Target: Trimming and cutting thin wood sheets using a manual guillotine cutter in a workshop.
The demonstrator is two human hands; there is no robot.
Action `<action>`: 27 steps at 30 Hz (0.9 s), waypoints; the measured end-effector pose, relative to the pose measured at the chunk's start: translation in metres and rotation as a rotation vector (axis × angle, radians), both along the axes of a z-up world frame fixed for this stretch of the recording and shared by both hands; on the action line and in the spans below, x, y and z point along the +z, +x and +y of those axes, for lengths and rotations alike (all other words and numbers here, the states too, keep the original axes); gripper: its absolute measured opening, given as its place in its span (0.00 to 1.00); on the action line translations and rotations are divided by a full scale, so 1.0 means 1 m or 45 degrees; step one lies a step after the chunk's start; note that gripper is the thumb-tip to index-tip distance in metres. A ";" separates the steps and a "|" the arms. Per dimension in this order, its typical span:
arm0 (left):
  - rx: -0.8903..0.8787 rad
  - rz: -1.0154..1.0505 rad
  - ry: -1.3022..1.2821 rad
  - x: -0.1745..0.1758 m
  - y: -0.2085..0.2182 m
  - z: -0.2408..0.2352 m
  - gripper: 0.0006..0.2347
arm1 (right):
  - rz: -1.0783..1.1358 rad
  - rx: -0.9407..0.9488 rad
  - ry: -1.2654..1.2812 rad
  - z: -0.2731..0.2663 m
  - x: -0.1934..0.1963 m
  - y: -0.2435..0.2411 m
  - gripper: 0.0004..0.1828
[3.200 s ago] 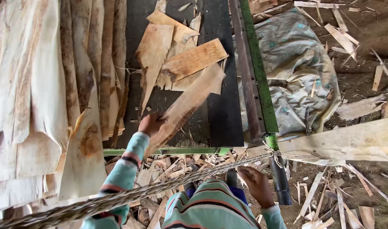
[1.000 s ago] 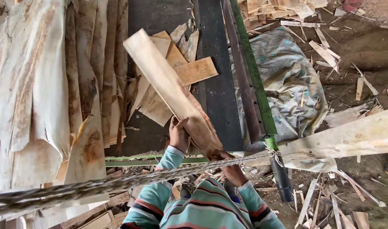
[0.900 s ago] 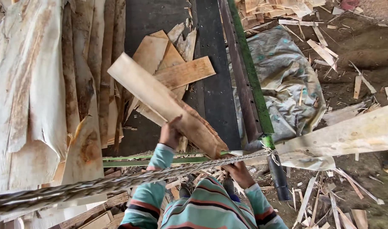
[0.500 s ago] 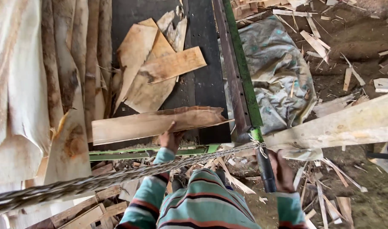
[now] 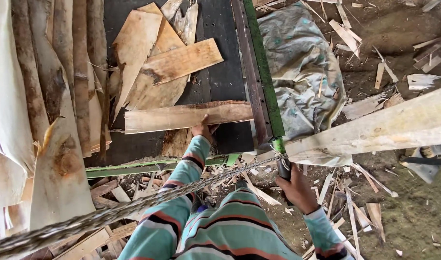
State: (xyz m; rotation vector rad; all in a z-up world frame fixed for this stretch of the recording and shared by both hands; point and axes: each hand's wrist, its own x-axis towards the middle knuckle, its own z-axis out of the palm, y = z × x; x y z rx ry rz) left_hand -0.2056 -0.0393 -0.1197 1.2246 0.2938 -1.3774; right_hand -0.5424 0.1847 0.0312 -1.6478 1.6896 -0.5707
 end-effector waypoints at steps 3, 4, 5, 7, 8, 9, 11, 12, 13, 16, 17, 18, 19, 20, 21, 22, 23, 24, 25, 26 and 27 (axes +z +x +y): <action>-0.032 -0.003 0.013 -0.016 -0.001 -0.011 0.19 | 0.037 0.231 -0.351 -0.004 0.013 -0.006 0.34; -0.034 0.003 0.012 -0.013 -0.004 -0.015 0.19 | 0.043 0.230 -0.352 -0.014 0.056 -0.004 0.34; -0.050 -0.031 0.006 -0.013 -0.002 -0.008 0.19 | -0.033 0.046 -0.042 -0.016 0.098 0.001 0.29; -0.072 -0.069 0.021 -0.022 -0.001 0.004 0.20 | -0.111 -0.140 0.292 -0.017 0.155 0.005 0.25; -0.060 -0.098 -0.015 -0.032 -0.001 0.009 0.20 | -0.052 -0.014 0.125 -0.017 0.172 0.004 0.23; -0.048 -0.124 -0.080 -0.038 -0.002 -0.003 0.21 | 0.009 0.112 -0.069 -0.026 0.189 0.004 0.21; -0.084 -0.114 -0.115 -0.049 0.001 -0.011 0.21 | -0.073 -0.122 0.181 -0.022 0.164 0.018 0.24; -0.116 -0.103 -0.144 -0.054 0.003 -0.015 0.21 | -0.155 -0.354 0.437 -0.020 0.152 0.026 0.26; -0.112 -0.099 -0.136 -0.050 0.001 -0.010 0.21 | -0.150 -0.351 0.444 -0.022 0.082 0.024 0.26; -0.053 -0.142 -0.135 -0.041 0.002 0.003 0.21 | 0.077 -0.249 0.115 0.015 -0.068 0.026 0.28; -0.051 -0.126 -0.109 -0.038 0.002 0.001 0.21 | 0.073 -0.258 0.156 0.013 -0.084 0.030 0.29; -0.050 -0.109 -0.083 -0.034 0.002 0.000 0.21 | 0.070 -0.268 0.197 0.011 -0.101 0.033 0.30; -0.046 -0.102 -0.095 -0.036 0.000 -0.003 0.21 | 0.076 -0.266 0.184 0.012 -0.098 0.025 0.30; -0.049 -0.091 -0.087 -0.039 -0.003 -0.005 0.21 | 0.067 -0.290 0.227 0.012 -0.096 0.018 0.30; -0.047 -0.092 -0.074 -0.040 0.003 -0.006 0.21 | 0.047 -0.308 0.276 0.012 -0.094 0.016 0.30; -0.039 -0.098 -0.083 -0.025 0.006 -0.006 0.21 | 0.042 -0.300 0.268 0.006 -0.060 0.022 0.30; -0.050 -0.155 -0.139 -0.011 0.006 -0.006 0.20 | -0.026 -0.303 0.237 0.003 -0.025 0.026 0.28; -0.060 -0.213 -0.196 0.003 0.007 -0.004 0.20 | -0.093 -0.306 0.206 0.001 0.009 0.030 0.27; -0.054 -0.213 -0.203 0.019 0.013 -0.005 0.20 | -0.093 -0.300 0.199 0.001 0.014 0.021 0.27; -0.239 -0.327 -0.259 0.035 0.019 -0.005 0.19 | -0.067 -0.203 0.133 0.000 0.019 0.012 0.24; -0.421 -0.444 -0.310 0.050 0.028 -0.003 0.18 | -0.042 -0.103 0.069 0.000 0.024 0.005 0.21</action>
